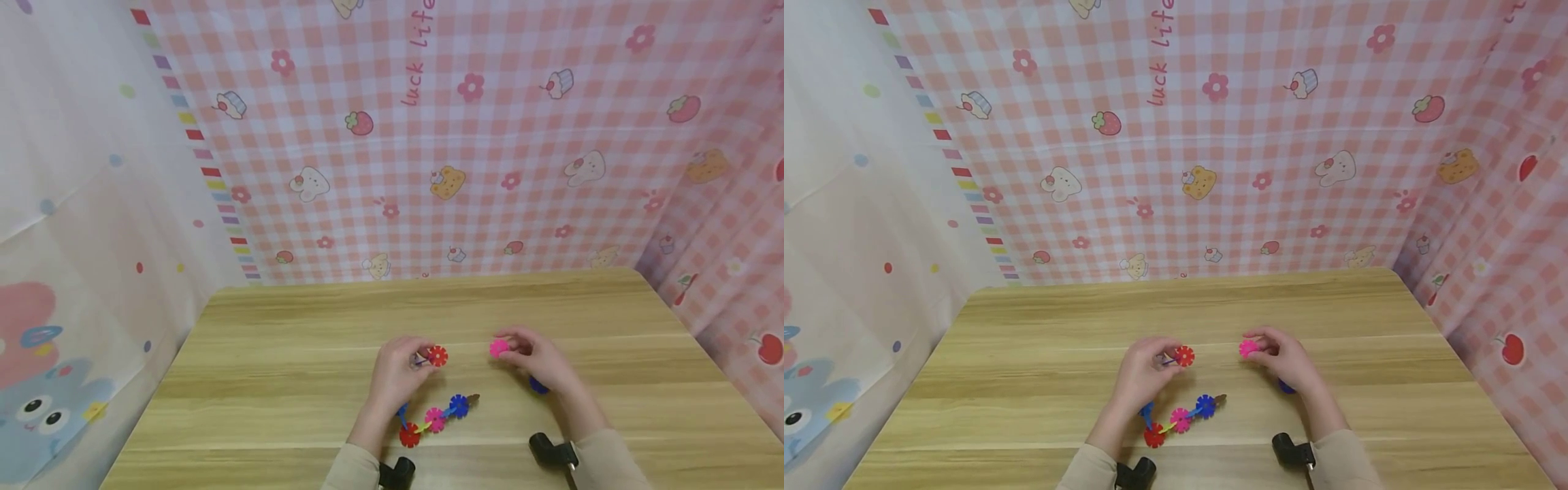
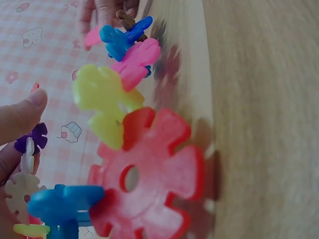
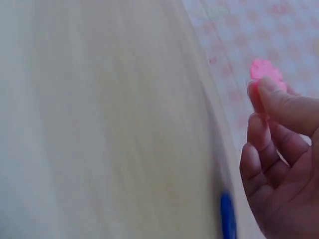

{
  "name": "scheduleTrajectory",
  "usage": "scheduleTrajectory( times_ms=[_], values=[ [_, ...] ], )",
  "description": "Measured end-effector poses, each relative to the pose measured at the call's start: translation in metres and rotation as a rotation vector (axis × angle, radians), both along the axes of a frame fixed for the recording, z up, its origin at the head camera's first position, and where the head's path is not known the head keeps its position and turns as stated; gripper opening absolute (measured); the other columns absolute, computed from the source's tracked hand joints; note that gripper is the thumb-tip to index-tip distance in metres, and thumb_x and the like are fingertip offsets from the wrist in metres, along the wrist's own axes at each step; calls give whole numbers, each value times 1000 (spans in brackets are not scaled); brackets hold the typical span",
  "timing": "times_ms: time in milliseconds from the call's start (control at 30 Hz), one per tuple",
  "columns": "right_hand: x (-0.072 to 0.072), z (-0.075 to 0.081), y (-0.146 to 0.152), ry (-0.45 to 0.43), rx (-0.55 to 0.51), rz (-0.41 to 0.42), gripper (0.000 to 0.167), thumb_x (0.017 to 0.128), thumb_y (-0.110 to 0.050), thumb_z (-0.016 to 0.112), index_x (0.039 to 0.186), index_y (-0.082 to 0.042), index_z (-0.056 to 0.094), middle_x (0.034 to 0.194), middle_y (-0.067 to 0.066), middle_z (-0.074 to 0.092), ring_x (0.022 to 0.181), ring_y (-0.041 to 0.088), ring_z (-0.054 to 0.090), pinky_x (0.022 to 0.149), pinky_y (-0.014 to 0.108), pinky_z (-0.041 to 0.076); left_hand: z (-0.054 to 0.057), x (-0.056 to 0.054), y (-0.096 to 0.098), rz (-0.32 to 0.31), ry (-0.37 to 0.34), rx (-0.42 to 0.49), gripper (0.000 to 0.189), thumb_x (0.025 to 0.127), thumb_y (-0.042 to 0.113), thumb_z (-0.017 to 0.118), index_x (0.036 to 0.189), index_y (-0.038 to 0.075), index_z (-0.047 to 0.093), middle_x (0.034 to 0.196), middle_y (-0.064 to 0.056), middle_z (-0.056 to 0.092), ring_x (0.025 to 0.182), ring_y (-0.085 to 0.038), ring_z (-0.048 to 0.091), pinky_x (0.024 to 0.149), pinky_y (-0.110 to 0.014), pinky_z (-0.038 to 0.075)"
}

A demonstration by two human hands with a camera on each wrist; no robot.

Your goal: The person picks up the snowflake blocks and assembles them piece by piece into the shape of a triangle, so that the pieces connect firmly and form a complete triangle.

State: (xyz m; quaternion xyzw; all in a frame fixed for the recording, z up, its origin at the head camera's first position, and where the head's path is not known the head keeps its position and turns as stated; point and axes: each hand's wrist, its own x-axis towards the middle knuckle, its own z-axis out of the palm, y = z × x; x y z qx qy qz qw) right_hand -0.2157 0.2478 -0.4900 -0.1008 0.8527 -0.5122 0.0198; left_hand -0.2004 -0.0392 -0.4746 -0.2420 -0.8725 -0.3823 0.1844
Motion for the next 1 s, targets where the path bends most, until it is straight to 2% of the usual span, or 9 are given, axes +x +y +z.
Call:
scheduleTrajectory(
  times_ms=[233, 433, 733, 1000],
  values=[
    [9, 9, -41, 81, -85, 39, 22, 89, -10, 73, 110, -3, 70, 96, 7, 71, 87, 18, 64, 77, 26, 53, -1, 0, 1, 13, 16, -18, 36, 69, 16, 91, 102, 12, 75, 86, 5, 70, 81, -11, 63, 88, -40, 49],
    [12, 10, -64, 122, -161, 2, 14, 91, -9, 72, 103, -3, 73, 96, 6, 73, 85, 15, 66, 77, 26, 54, -1, -1, 2, 20, 32, -36, 35, 71, 20, 91, 101, 14, 75, 86, 7, 71, 83, -11, 63, 89, -41, 48],
    [14, 8, -74, 109, -194, -60, 6, 89, -5, 72, 95, -7, 74, 92, 4, 72, 85, 16, 66, 77, 26, 55, 0, 0, 3, 26, 31, -23, 31, 71, 22, 90, 98, 14, 77, 88, 7, 72, 85, -11, 64, 90, -40, 47],
    [13, 8, -78, 205, -167, -36, 7, 86, 0, 73, 90, -5, 75, 89, 7, 72, 82, 13, 65, 74, 25, 55, -1, -1, 5, 22, 70, 3, 30, 69, 22, 91, 95, 13, 79, 88, 5, 74, 81, -10, 64, 84, -37, 48]
  ],
)
